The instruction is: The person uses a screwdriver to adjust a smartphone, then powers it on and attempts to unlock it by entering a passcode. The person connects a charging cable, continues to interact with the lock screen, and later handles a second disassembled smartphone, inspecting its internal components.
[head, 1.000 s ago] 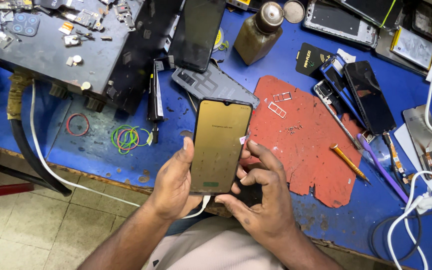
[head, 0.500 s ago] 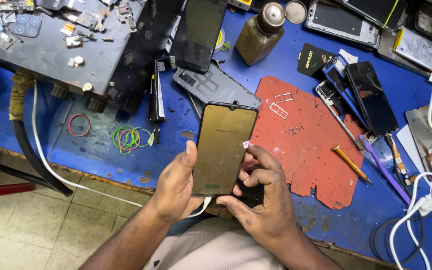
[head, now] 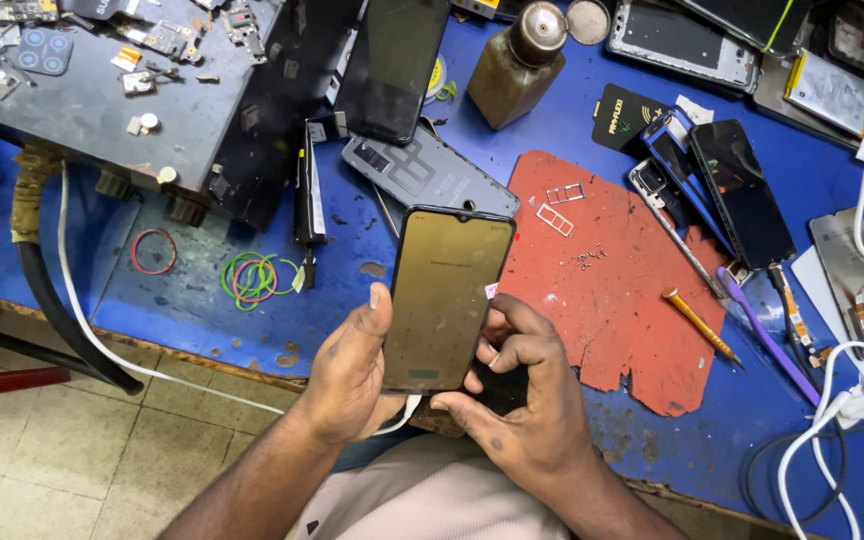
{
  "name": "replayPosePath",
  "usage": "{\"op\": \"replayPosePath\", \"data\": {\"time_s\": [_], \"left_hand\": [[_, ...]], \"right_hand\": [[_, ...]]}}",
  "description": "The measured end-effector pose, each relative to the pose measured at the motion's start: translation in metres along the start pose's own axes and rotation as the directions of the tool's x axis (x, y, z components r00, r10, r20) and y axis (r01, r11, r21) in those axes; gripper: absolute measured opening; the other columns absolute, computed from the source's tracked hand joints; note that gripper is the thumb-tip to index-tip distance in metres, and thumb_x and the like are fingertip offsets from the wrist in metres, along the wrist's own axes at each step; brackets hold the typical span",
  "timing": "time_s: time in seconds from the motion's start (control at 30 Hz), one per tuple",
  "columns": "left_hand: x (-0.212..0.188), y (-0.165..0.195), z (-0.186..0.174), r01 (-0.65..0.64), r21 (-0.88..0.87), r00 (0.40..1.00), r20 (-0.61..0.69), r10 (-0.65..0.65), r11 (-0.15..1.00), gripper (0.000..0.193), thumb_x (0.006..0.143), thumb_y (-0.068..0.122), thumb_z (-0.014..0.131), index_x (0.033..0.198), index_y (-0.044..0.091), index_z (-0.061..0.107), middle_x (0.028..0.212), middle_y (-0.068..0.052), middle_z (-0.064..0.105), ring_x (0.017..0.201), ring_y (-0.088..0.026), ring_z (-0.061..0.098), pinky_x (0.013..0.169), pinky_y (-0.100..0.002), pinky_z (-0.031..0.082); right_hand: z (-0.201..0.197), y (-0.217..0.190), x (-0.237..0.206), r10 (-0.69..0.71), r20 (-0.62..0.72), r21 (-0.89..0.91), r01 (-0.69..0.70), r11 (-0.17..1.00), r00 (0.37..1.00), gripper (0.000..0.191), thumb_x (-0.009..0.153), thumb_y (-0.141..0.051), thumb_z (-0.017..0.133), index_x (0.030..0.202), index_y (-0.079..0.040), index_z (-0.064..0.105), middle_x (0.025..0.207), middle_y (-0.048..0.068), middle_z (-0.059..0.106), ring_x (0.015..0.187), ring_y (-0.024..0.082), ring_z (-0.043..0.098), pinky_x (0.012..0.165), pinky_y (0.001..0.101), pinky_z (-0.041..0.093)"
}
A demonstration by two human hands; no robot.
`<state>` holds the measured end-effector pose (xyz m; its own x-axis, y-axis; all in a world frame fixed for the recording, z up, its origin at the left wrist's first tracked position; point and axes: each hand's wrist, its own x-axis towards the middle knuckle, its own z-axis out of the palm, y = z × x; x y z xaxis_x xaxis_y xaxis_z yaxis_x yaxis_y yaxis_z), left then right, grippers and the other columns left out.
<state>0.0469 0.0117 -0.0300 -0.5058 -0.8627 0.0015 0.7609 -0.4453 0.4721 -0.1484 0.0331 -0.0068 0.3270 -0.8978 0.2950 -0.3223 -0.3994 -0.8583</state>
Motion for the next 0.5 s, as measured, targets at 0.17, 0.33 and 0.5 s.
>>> {"op": "replayPosePath", "data": {"time_s": [0.17, 0.33, 0.5], "left_hand": [[-0.0002, -0.0003, 0.0001, 0.011, -0.038, 1.000, -0.001, -0.011, 0.999, 0.079, 0.109, 0.058, 0.030, 0.152, -0.007, 0.043, 0.135, -0.025, 0.061, 0.105, -0.031, 0.070, 0.092, -0.044, 0.060], [0.0002, -0.0012, -0.0019, 0.054, -0.106, 0.998, 0.016, -0.053, 0.993, 0.082, 0.108, 0.061, 0.025, 0.154, -0.005, 0.042, 0.138, -0.023, 0.060, 0.107, -0.030, 0.069, 0.094, -0.044, 0.059], [0.0001, -0.0014, -0.0031, 0.037, -0.099, 0.999, 0.033, -0.034, 0.994, 0.083, 0.109, 0.062, 0.021, 0.155, -0.004, 0.042, 0.140, -0.023, 0.058, 0.108, -0.030, 0.068, 0.096, -0.044, 0.058]], "right_hand": [[0.0020, -0.0003, 0.0018, 0.021, 0.027, 0.106, -0.024, 0.994, 0.999, 0.062, 0.085, -0.003, 0.087, 0.117, -0.013, 0.035, 0.138, 0.020, 0.053, 0.099, 0.011, 0.055, 0.089, 0.0293, 0.055], [0.0020, -0.0027, 0.0024, 0.012, 0.020, 0.110, -0.014, 0.994, 1.000, 0.062, 0.083, -0.001, 0.085, 0.117, -0.011, 0.034, 0.138, 0.022, 0.052, 0.105, 0.013, 0.056, 0.091, 0.0308, 0.055], [0.0024, -0.0027, 0.0028, 0.017, 0.025, 0.096, -0.020, 0.995, 1.000, 0.062, 0.085, -0.002, 0.085, 0.118, -0.011, 0.034, 0.141, 0.022, 0.051, 0.103, 0.012, 0.056, 0.096, 0.0321, 0.055]]}}
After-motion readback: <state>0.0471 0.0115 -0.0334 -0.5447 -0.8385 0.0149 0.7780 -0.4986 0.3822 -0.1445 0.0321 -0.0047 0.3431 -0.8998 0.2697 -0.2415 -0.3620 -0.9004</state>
